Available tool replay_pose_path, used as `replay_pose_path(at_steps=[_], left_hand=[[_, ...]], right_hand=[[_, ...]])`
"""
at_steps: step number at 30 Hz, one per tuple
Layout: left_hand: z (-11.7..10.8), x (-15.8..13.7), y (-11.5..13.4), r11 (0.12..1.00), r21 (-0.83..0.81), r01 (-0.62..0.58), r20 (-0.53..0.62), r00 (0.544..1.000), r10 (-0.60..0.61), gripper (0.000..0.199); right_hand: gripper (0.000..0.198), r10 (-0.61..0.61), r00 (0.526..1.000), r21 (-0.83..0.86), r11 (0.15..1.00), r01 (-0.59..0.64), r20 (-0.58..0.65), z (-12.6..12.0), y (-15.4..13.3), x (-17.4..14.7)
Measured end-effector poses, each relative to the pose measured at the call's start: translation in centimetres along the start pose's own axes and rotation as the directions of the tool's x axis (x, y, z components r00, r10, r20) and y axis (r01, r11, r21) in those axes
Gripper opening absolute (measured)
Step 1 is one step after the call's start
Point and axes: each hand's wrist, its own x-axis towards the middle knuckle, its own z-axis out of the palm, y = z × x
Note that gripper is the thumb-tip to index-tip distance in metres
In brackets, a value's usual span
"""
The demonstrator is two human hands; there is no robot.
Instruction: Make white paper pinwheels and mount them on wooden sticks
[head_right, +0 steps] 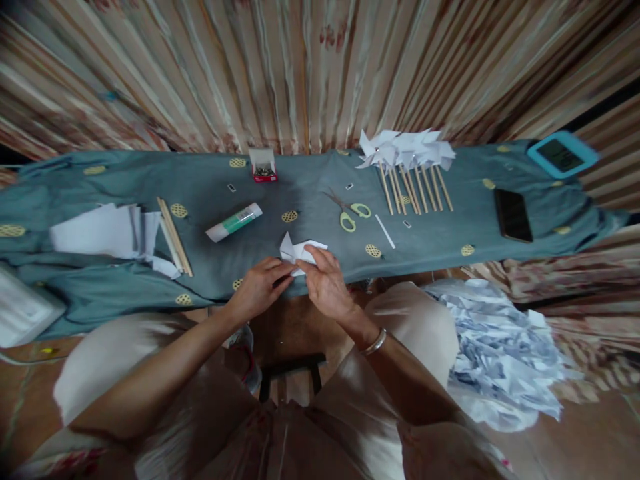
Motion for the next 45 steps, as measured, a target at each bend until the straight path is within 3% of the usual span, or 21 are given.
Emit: replay_pose_path(at_steps=[4,8,18,23,30,34,40,45], left_hand=[[0.0,0.1,0.0,1.000,0.004,-0.007,0.000,1.000,0.007,0.021],[-0.1,0.2,0.0,1.000,0.003,-0.022,0.013,1.000,0.021,0.021],[-1.8,1.0,-1.6,0.991,0.118,-0.054,-0.013,0.998,0.056,0.025],[-2.4,1.2,-2.1,0.983,0.176,-0.058,-0.012,0.998,0.061,0.026],[-2.5,1.2,-1.0,0.970,0.229,-0.079,-0.039,0.995,0.090,0.023],[-1.8,1.0,0.1,0.953,0.262,-0.155,0.051,0.988,0.147,0.022],[-1.1,1.2,0.6,0.918,0.335,-0.212,0.099,0.977,0.189,0.017],[-1.3,1.2,1.0,0.915,0.341,-0.215,0.113,0.976,0.187,0.017]], right_hand=[[0.036,0.052,0.996,0.106,0.993,-0.044,-0.068,-0.8,0.2,0.6],[0.035,0.110,0.988,0.104,0.990,-0.098,-0.110,-1.6,1.2,1.6],[0.042,0.208,0.977,0.137,0.970,-0.200,-0.047,-2.0,2.5,2.7],[0.034,0.269,0.963,0.145,0.954,-0.263,-0.024,-2.2,2.3,2.2],[0.034,0.306,0.952,0.147,0.941,-0.304,0.010,-2.6,1.8,1.6],[0.033,0.262,0.965,0.047,0.964,-0.263,0.015,-2.9,1.5,1.6],[0.031,0.097,0.989,-0.039,0.994,-0.102,-0.110,-3.2,1.6,1.7],[0.037,-0.006,1.000,-0.012,1.000,0.005,-0.030,-3.4,1.5,1.8]])
